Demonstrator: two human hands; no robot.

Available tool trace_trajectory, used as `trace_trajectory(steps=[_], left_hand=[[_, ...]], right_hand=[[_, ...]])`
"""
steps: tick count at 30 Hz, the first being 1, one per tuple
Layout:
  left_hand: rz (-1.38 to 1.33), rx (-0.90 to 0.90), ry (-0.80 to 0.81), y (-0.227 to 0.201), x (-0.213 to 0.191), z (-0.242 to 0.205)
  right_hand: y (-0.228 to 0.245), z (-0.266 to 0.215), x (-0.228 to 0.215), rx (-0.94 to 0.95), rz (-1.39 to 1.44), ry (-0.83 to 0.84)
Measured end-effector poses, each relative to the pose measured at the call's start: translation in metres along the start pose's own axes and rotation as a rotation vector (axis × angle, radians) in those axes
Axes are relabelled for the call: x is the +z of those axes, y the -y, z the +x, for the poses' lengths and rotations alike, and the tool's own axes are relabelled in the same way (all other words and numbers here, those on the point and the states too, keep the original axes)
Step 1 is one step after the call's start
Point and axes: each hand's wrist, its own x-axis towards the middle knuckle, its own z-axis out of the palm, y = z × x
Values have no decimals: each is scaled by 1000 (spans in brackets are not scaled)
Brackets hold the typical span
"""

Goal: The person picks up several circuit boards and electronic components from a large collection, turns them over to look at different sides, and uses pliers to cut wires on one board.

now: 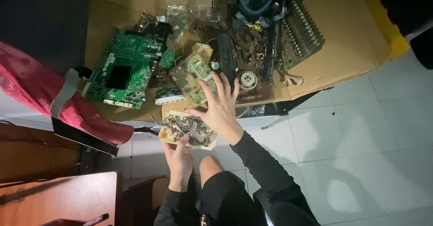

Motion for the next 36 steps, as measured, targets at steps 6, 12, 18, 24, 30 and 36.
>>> trace_trajectory(steps=[6,12,18,24,30,36], left_hand=[[10,-2,36,8,-11,8],[7,-34,24,2,-3,4],[100,-60,12,-12,5,0],[94,-59,1,-2,-2,5],[78,-75,-7,-12,-2,3],[45,-70,-4,-7,-3,7]], right_hand=[[-23,1,-15,77,134,-191],[-73,12,-27,152,-193,-218],[-64,29,-33,324,-212,112],[-96,35,-20,561,-110,162],[-95,41,-62,772,366,-102],[-115,61,-35,958,979,-172]])
